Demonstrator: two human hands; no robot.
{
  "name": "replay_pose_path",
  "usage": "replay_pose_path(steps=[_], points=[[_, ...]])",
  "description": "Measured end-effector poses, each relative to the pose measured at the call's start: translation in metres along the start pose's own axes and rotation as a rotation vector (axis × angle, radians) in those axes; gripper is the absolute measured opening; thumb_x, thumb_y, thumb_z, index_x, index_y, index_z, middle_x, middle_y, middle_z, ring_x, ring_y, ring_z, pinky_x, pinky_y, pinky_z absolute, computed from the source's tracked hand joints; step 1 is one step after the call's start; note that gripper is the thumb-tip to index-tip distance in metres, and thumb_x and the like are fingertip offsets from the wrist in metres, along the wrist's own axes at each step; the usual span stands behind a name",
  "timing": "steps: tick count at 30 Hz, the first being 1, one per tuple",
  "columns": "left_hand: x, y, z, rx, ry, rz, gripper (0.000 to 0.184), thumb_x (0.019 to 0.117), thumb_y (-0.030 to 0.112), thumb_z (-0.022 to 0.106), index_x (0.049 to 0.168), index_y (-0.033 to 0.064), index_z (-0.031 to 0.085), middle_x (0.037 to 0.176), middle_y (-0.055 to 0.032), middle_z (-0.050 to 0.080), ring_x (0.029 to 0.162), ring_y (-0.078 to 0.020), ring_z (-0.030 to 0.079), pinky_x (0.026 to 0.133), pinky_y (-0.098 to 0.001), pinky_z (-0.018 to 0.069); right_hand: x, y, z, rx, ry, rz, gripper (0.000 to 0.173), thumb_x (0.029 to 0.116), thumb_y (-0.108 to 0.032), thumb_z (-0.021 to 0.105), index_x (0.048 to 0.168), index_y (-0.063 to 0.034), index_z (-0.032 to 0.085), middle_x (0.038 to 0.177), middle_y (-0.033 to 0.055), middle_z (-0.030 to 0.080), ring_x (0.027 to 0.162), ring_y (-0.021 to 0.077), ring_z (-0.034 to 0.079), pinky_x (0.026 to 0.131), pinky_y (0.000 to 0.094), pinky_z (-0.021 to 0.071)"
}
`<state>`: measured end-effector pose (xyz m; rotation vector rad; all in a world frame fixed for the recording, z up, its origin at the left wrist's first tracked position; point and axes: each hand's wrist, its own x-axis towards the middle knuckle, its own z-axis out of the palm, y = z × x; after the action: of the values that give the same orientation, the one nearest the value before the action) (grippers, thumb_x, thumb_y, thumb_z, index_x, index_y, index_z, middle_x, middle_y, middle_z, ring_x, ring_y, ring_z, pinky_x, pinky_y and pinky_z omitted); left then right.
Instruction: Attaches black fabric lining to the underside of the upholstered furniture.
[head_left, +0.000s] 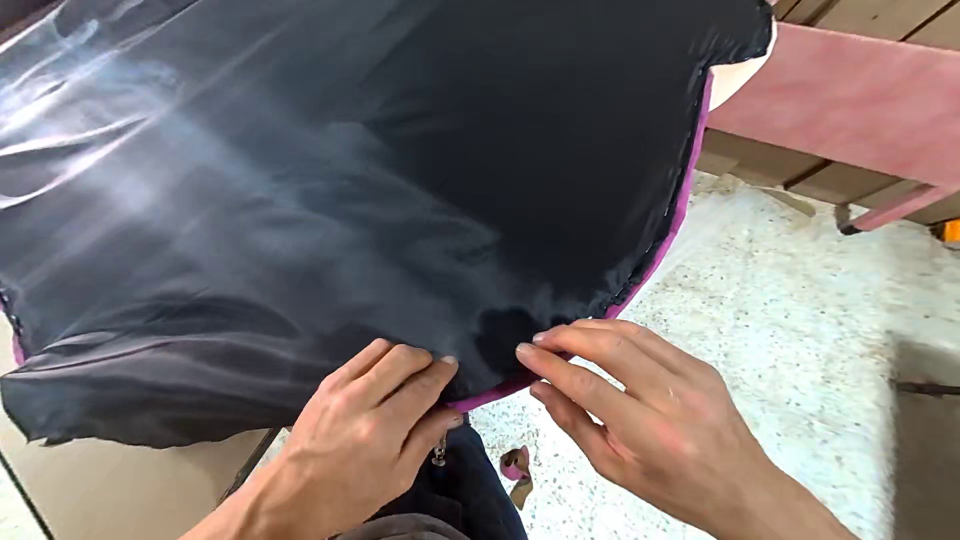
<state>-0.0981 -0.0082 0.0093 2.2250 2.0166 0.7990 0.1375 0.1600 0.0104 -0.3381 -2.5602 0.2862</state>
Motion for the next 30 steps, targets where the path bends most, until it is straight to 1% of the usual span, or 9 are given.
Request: replay_pose_path(steps=[5, 8, 14, 17, 20, 22, 24, 27, 30], points=[[-0.003, 0.012, 0.023, 0.104, 0.239, 0.094, 0.021, 0.0971, 0.02, 0.068, 0.115, 0.0109, 0.075, 0.1, -0.0053, 0.074, 0.089, -0.0191, 0.069, 0.075, -0.0331, 0.0566, 0.001, -0.001, 0.014, -0.109, 0.073, -0.092, 0.027, 0.097, -0.021, 0.067, 0.123, -0.0185, 0.072, 0.116, 0.0049, 0.071, 0.112, 0.0218, 0.065, 0.091, 0.0365, 0.0536], [-0.002, 0.01, 0.026, 0.123, 0.323, 0.198, 0.017, 0.0959, 0.007, 0.065, 0.11, 0.006, 0.074, 0.095, -0.0077, 0.074, 0.084, -0.0207, 0.068, 0.073, -0.0331, 0.0564, -0.005, -0.001, 0.024, -0.157, 0.188, -0.126, 0.016, 0.0944, -0.017, 0.07, 0.109, -0.0115, 0.075, 0.102, 0.0049, 0.074, 0.098, 0.0216, 0.068, 0.085, 0.0368, 0.0547], [-0.004, 0.01, 0.021, -0.02, 0.214, 0.198, 0.011, 0.0979, 0.013, 0.064, 0.103, 0.0089, 0.073, 0.091, -0.0053, 0.071, 0.085, -0.019, 0.067, 0.075, -0.0319, 0.0559, -0.012, -0.01, 0.025, -0.182, 0.134, -0.113, 0.015, 0.0965, -0.016, 0.066, 0.107, -0.0095, 0.075, 0.101, 0.0046, 0.075, 0.096, 0.0208, 0.068, 0.085, 0.035, 0.054], [0.006, 0.022, 0.009, -0.088, 0.174, 0.033, 0.033, 0.092, 0.031, 0.064, 0.119, 0.0145, 0.072, 0.113, -0.0032, 0.073, 0.112, -0.0184, 0.065, 0.092, -0.0348, 0.0549, -0.007, -0.006, 0.02, -0.141, 0.046, -0.124, 0.017, 0.0995, -0.017, 0.062, 0.108, -0.0095, 0.074, 0.103, 0.005, 0.074, 0.098, 0.0205, 0.068, 0.085, 0.0347, 0.0542], [0.033, 0.041, 0.01, -0.029, -0.043, -0.047, 0.063, 0.0944, 0.037, 0.056, 0.149, 0.0063, 0.051, 0.157, -0.0099, 0.049, 0.152, -0.0239, 0.036, 0.121, -0.0436, 0.0373, -0.002, -0.005, 0.019, -0.104, 0.0, -0.138, 0.018, 0.0992, -0.017, 0.059, 0.1, -0.0082, 0.074, 0.098, 0.0071, 0.073, 0.095, 0.022, 0.068, 0.081, 0.035, 0.0546], [0.039, 0.047, 0.023, 0.034, -0.168, -0.023, 0.067, 0.0992, 0.041, 0.047, 0.155, 0.0027, 0.043, 0.165, -0.0129, 0.036, 0.157, -0.0247, 0.026, 0.126, -0.045, 0.0291, -0.002, -0.007, 0.017, -0.115, -0.006, -0.148, 0.016, 0.0973, -0.018, 0.058, 0.092, -0.0091, 0.07, 0.096, 0.0067, 0.072, 0.093, 0.0224, 0.067, 0.08, 0.0355, 0.0528], [0.03, 0.044, 0.035, 0.108, -0.213, 0.025, 0.066, 0.1059, 0.048, 0.037, 0.153, 0.0027, 0.046, 0.164, -0.0125, 0.039, 0.156, -0.0246, 0.03, 0.126, -0.0449, 0.0305, -0.012, -0.011, 0.011, -0.094, -0.003, -0.108, 0.016, 0.0982, -0.019, 0.057, 0.1, -0.0104, 0.071, 0.103, 0.0057, 0.074, 0.097, 0.0209, 0.068, 0.084, 0.0354, 0.0537], [0.009, 0.034, 0.04, 0.22, -0.195, 0.098, 0.064, 0.107, 0.048, 0.035, 0.153, 0.0055, 0.047, 0.161, -0.0094, 0.045, 0.152, -0.0249, 0.037, 0.122, -0.0447, 0.0334, -0.047, -0.041, 0.008, 0.097, -0.004, 0.126, 0.016, 0.0996, -0.025, 0.059, 0.103, -0.0162, 0.072, 0.096, 0.0035, 0.074, 0.091, 0.0177, 0.07, 0.081, 0.0326, 0.0571], [-0.004, 0.025, 0.04, 0.291, -0.162, 0.157, 0.06, 0.1072, 0.045, 0.036, 0.154, 0.0082, 0.044, 0.161, -0.0072, 0.045, 0.15, -0.0227, 0.039, 0.122, -0.0422, 0.0306, -0.069, -0.088, 0.065, 0.298, -0.28, 0.268, 0.014, 0.0944, -0.016, 0.064, 0.094, -0.0083, 0.075, 0.093, 0.0105, 0.075, 0.089, 0.0272, 0.073, 0.078, 0.0445, 0.0601]])
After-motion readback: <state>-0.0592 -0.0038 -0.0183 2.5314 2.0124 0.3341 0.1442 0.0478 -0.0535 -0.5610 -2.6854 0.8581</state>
